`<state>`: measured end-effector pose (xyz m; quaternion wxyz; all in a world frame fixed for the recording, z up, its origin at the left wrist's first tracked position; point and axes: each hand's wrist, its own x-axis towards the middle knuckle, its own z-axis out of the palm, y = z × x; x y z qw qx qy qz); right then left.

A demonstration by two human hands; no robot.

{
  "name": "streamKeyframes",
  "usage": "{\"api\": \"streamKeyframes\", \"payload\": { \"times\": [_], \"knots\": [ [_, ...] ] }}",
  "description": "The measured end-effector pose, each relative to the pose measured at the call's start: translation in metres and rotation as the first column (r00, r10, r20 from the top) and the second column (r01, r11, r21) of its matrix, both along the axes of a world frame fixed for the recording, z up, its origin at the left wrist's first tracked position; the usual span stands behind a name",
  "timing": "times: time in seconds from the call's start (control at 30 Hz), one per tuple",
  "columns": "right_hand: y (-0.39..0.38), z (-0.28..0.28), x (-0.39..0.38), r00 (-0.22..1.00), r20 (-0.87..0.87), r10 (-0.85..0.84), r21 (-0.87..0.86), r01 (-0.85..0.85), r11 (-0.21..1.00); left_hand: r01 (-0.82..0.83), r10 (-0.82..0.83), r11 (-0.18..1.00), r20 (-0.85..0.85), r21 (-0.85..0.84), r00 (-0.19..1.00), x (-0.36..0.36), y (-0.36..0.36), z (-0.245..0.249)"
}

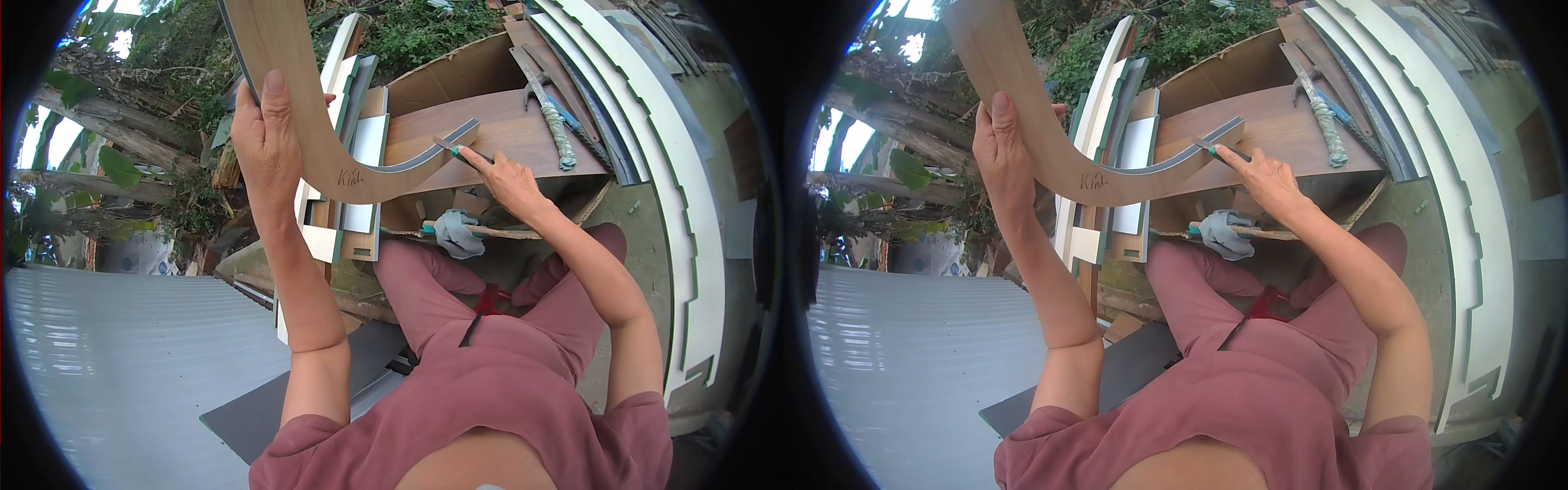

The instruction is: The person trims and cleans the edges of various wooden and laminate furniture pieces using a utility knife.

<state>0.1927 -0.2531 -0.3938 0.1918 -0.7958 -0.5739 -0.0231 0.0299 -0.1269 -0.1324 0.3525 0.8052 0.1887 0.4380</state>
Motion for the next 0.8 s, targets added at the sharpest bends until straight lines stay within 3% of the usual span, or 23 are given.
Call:
{"api": "streamKeyframes", "payload": {
  "times": [0.2,0.33,0.5,0.57,0.67,0.7,0.77,0.8],
  "knots": [
    [0.0,-0.055,0.076,0.96,-0.228,-0.162,-0.128,0.136,0.982,0.045,-0.038,0.998,-0.134,0.052,0.99,0.028,0.016,0.018],
    [0.005,-0.026,0.044,0.907,-0.373,-0.194,-0.034,0.196,0.98,0.006,0.006,0.998,-0.182,0.067,0.983,0.045,0.023,0.025],
    [0.015,-0.021,0.03,0.935,-0.342,-0.099,0.001,0.106,0.994,0.056,-0.037,0.994,-0.194,0.095,0.98,0.056,0.026,0.027],
    [0.015,-0.027,0.046,0.898,-0.361,-0.254,-0.142,0.216,0.966,0.068,-0.047,0.992,-0.196,0.105,0.979,0.058,0.026,0.027],
    [0.007,-0.027,0.058,0.851,-0.454,-0.263,-0.174,0.206,0.963,0.076,-0.068,0.996,-0.165,0.044,0.984,0.06,0.028,0.026],
    [0.005,-0.026,0.057,0.855,-0.446,-0.265,-0.176,0.207,0.963,0.095,-0.101,0.994,-0.131,-0.05,0.986,0.06,0.03,0.026],
    [-0.002,-0.022,0.044,0.757,-0.629,-0.178,-0.021,0.213,0.977,0.117,-0.13,0.983,-0.086,-0.143,0.988,0.06,0.031,0.024],
    [-0.007,-0.015,0.036,0.703,-0.696,-0.148,0.003,0.209,0.978,0.195,-0.205,0.943,-0.01,-0.269,0.979,0.06,0.03,0.023]
  ]
}}
